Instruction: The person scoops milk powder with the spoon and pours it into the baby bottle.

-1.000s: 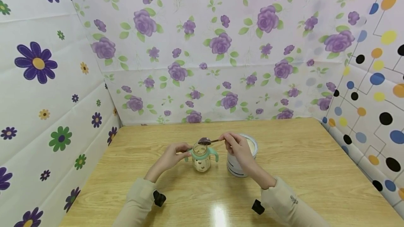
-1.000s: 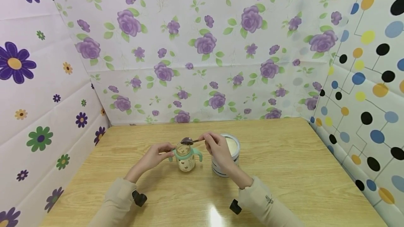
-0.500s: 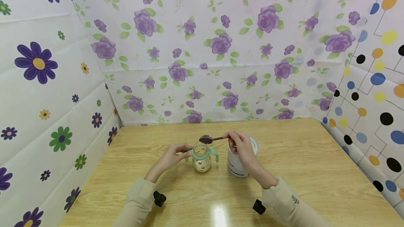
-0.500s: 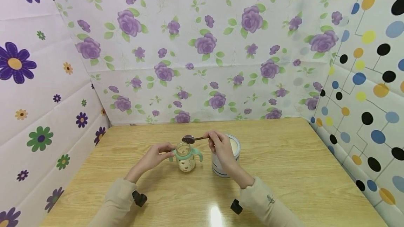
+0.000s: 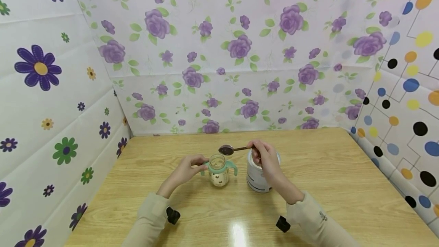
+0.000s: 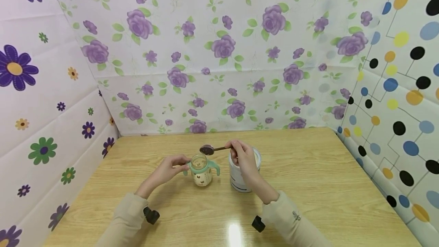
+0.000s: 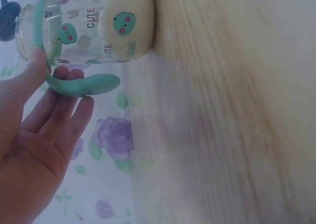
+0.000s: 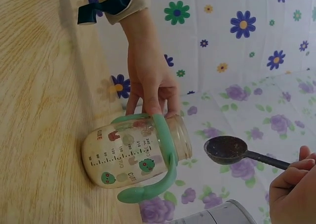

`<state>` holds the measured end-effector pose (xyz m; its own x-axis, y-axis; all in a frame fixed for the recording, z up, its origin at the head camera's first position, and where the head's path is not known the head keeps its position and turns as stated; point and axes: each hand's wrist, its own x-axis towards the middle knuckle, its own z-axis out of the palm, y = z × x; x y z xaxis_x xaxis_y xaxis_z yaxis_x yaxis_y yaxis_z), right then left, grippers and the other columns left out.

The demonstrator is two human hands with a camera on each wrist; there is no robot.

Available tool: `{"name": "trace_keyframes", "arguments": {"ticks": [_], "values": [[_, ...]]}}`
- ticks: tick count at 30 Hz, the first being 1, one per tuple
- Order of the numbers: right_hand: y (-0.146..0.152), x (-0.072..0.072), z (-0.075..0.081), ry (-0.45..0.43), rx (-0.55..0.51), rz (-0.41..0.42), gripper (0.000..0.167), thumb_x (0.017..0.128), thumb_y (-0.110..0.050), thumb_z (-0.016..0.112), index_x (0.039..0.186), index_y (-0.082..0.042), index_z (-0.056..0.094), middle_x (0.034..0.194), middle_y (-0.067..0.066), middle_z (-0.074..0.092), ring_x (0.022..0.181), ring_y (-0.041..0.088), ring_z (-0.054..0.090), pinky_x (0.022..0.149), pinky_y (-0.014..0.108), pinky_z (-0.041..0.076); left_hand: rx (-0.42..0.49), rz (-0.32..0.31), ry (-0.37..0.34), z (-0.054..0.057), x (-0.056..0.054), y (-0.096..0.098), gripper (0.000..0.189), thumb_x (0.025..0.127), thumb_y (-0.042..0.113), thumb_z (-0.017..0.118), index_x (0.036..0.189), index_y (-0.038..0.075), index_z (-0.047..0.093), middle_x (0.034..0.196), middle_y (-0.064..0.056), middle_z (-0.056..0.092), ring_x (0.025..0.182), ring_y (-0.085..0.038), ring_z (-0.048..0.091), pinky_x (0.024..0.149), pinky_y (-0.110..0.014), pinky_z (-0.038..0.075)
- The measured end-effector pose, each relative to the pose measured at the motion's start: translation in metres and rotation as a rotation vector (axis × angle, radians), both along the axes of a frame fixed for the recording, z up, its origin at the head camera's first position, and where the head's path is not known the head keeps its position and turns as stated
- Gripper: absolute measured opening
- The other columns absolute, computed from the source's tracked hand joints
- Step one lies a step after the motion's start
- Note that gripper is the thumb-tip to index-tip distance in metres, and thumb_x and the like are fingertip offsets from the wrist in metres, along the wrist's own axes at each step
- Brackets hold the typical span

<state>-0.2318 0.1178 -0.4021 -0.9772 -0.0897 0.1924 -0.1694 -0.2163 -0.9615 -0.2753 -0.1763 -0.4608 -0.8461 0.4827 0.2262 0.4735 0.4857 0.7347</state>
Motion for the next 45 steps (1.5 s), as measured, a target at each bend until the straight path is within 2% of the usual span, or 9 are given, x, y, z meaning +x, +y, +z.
{"name": "trace_keyframes", "arguments": {"ticks": [5,13,19,34,45], "values": [[0.0,0.0,0.0,-0.009,-0.017,0.007,0.031,0.104,-0.027,0.044,0.087,-0.011,0.063,0.062,-0.005,0.045,0.05,0.004,0.035,0.047,0.019,0.026,-0.001,0.002,0.0,0.0,0.0,0.0,0.027,0.092,0.02,0.066,0.116,0.01,0.069,0.113,-0.007,0.07,0.097,-0.018,0.067,0.09,-0.038,0.056],[0.003,0.0,0.0,0.01,-0.026,0.008,0.031,0.105,-0.026,0.042,0.088,-0.008,0.062,0.062,-0.005,0.044,0.049,0.004,0.035,0.046,0.02,0.024,0.003,-0.008,-0.005,-0.001,-0.001,0.0,0.024,0.092,0.019,0.065,0.114,0.01,0.07,0.113,-0.005,0.07,0.097,-0.017,0.067,0.09,-0.036,0.056],[0.004,0.0,0.0,0.012,-0.043,-0.001,0.03,0.105,-0.025,0.042,0.087,-0.009,0.061,0.061,-0.005,0.045,0.048,0.004,0.034,0.046,0.021,0.022,0.009,-0.01,-0.014,-0.002,0.0,-0.001,0.025,0.092,0.018,0.065,0.116,0.012,0.069,0.113,-0.005,0.07,0.098,-0.018,0.067,0.091,-0.04,0.055],[0.01,0.0,0.001,0.009,-0.033,-0.013,0.031,0.105,-0.025,0.039,0.087,-0.011,0.06,0.062,-0.007,0.044,0.05,0.003,0.036,0.046,0.015,0.027,-0.004,0.004,-0.021,-0.001,-0.001,-0.001,0.024,0.092,0.018,0.065,0.115,0.013,0.07,0.112,-0.003,0.07,0.098,-0.016,0.066,0.091,-0.035,0.055],[0.015,-0.001,0.001,0.015,-0.051,-0.002,0.032,0.105,-0.027,0.04,0.086,-0.012,0.06,0.061,-0.008,0.044,0.049,0.002,0.036,0.045,0.015,0.027,0.008,-0.007,-0.017,-0.002,-0.002,0.0,0.024,0.093,0.018,0.065,0.115,0.011,0.069,0.113,-0.007,0.07,0.1,-0.022,0.066,0.092,-0.041,0.055]]}}
